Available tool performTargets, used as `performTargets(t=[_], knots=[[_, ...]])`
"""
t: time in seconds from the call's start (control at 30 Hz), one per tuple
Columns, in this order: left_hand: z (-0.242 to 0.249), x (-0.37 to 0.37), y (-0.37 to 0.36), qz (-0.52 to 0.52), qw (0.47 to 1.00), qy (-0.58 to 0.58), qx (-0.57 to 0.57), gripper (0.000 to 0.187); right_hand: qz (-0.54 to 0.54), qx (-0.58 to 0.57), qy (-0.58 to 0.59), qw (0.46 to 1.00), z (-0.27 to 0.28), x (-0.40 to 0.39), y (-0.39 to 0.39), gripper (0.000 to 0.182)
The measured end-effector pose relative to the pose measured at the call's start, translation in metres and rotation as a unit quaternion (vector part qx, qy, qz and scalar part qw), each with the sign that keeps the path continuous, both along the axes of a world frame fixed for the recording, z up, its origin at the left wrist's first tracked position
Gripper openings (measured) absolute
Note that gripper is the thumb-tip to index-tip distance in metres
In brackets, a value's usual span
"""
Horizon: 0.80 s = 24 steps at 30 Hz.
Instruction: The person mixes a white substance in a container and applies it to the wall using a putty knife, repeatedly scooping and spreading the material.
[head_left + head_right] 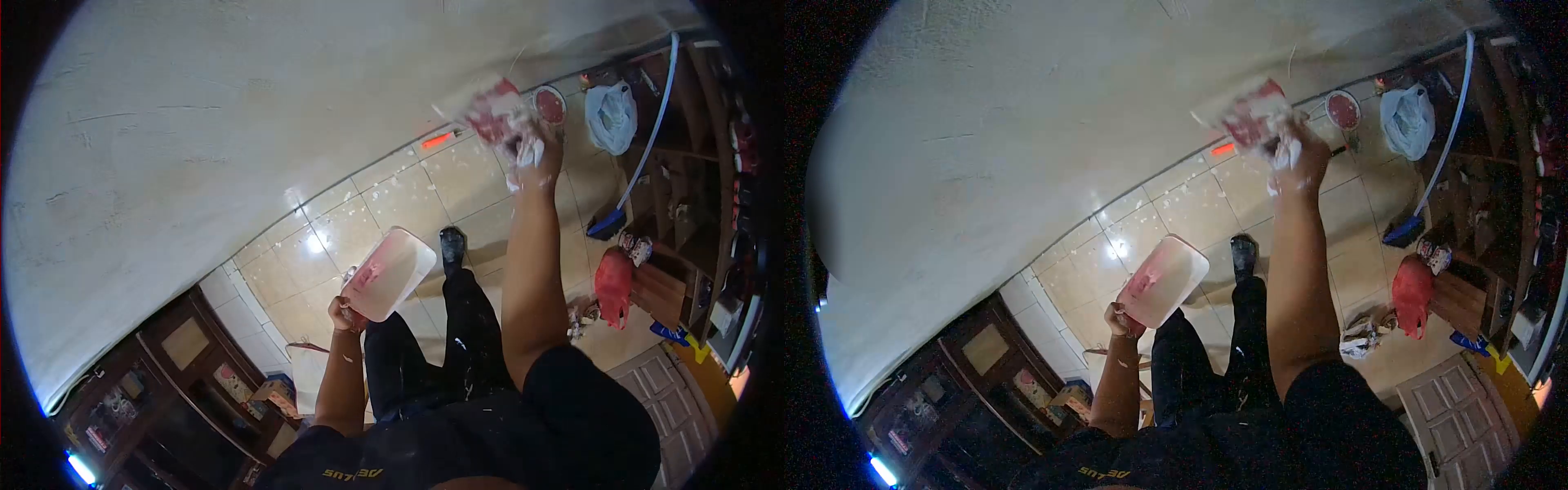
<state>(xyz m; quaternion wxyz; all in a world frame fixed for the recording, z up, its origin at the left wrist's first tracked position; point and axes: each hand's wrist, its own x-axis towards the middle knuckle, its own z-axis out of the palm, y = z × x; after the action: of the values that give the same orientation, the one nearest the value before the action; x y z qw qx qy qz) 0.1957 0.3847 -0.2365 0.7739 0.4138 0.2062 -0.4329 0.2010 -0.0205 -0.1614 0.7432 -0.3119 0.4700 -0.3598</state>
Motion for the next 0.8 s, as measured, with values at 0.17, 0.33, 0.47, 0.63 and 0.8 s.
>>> performTargets(t=[0.17, 0.33, 0.47, 0.63, 0.8], knots=[[-0.003, 0.002, 0.001, -0.003, 1.0, 0.012, 0.004, 0.08, 0.005, 0.136, 0.097, 0.986, -0.112, -0.027, 0.031, 0.011], [-0.001, -0.001, 0.005, 0.006, 1.0, -0.011, -0.004, 0.079, 0.073, 0.019, 0.1, 0.992, -0.052, 0.064, -0.01, 0.013], [-0.002, -0.001, 0.011, -0.01, 0.999, -0.029, -0.013, 0.079, -0.037, 0.012, -0.061, 0.997, 0.042, 0.036, -0.009, 0.015], [-0.006, -0.002, 0.014, 0.017, 0.999, -0.026, -0.005, 0.076, -0.008, 0.042, 0.075, 0.996, -0.047, -0.036, 0.024, 0.016], [-0.002, 0.002, 0.013, -0.003, 0.997, -0.059, -0.043, 0.074, 0.196, -0.351, 0.364, 0.84, -0.212, 0.012, 0.008, 0.023]])
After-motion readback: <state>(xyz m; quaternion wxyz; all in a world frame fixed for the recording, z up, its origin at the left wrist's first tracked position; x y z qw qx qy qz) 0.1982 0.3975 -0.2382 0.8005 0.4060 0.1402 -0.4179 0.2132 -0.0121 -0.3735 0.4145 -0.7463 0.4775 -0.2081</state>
